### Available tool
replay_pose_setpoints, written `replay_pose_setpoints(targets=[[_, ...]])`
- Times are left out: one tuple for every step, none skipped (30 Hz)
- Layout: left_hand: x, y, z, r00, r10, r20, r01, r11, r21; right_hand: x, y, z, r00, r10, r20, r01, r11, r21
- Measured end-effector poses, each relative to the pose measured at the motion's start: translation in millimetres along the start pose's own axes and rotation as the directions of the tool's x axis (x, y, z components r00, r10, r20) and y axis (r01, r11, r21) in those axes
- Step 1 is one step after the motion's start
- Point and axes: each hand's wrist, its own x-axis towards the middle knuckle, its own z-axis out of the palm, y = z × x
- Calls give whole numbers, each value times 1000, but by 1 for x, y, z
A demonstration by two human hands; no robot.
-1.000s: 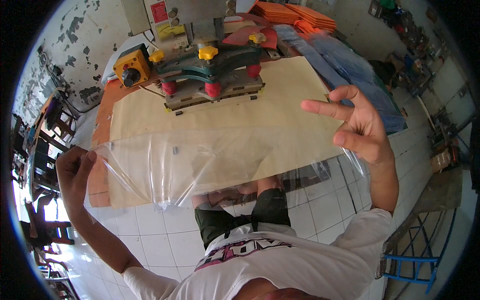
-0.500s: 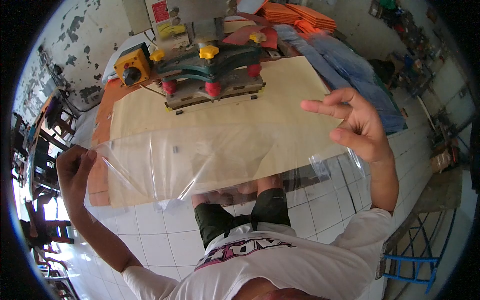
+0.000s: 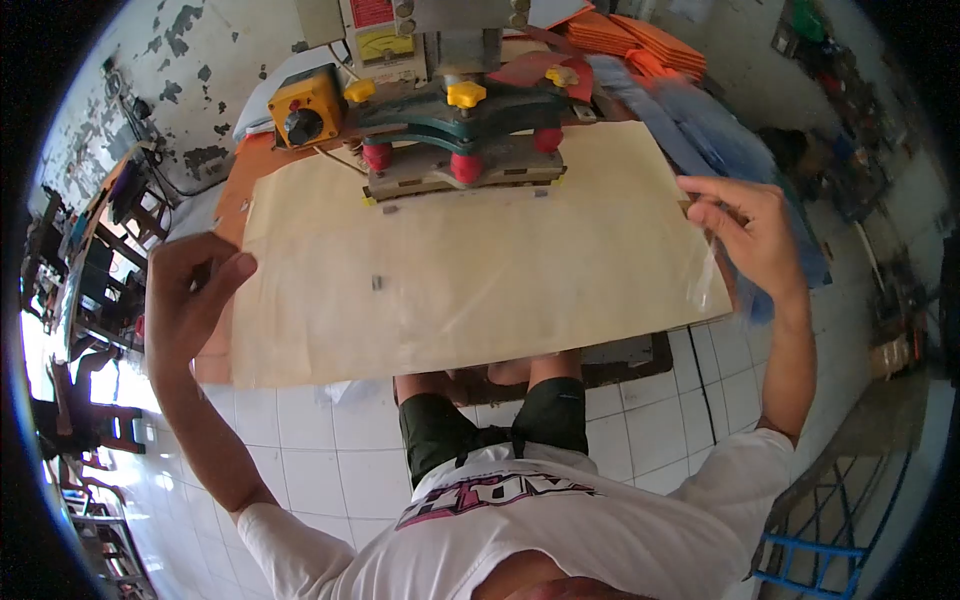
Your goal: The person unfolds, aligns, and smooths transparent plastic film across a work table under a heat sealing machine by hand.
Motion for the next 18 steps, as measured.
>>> replay_pose_setpoints(targets=[[5,9,1,999,22,-23,-20,998,61,3,4,-1,999,22,-36,-24,998,-50],[10,10,3,1000,16,-26,-15,998,64,6,7,-2,996,43,-72,-50,994,-98],[17,8,6,998,16,-68,-12,998,56,10,7,-4,997,38,-69,-45,994,-95],[22,10,8,994,17,-110,-11,999,48,14,5,-8,995,73,-74,-83,986,-142],[28,20,2,996,-64,-60,73,984,162,17,4,-11,991,107,-81,-121,974,-189],[32,23,4,996,-65,-63,74,984,164,20,7,-12,991,103,-82,-117,975,-188],[37,25,7,995,-20,-99,37,984,175,22,10,-11,988,13,-153,-46,975,-217],[41,24,9,991,25,-132,0,982,187,24,12,-11,972,-79,-220,22,968,-250],[45,18,10,985,56,-163,-15,969,247,26,13,-11,972,-81,-220,24,968,-250],[48,15,13,985,57,-164,-15,969,248,27,13,-10,947,-165,-277,61,936,-348],[51,13,16,948,189,-255,-115,953,281,29,13,-10,913,-251,-322,89,892,-444],[53,12,17,887,317,-336,-208,924,322,30,15,-11,912,-252,-322,89,891,-445],[55,12,17,886,317,-337,-208,924,321,31,19,-11,872,-350,-342,132,842,-523],[57,11,17,833,400,-382,-256,891,375,31,21,-12,823,-446,-351,168,783,-599],[57,11,17,770,480,-419,-296,852,431,30,24,-13,823,-447,-351,169,782,-600],[57,11,16,770,480,-420,-296,852,432,28,28,-15,779,-531,-333,188,704,-684],[55,10,15,702,568,-429,-328,793,514,27,31,-17,731,-611,-304,199,617,-761],[54,8,15,628,652,-425,-350,725,594,25,34,-17,730,-612,-305,199,617,-761]])
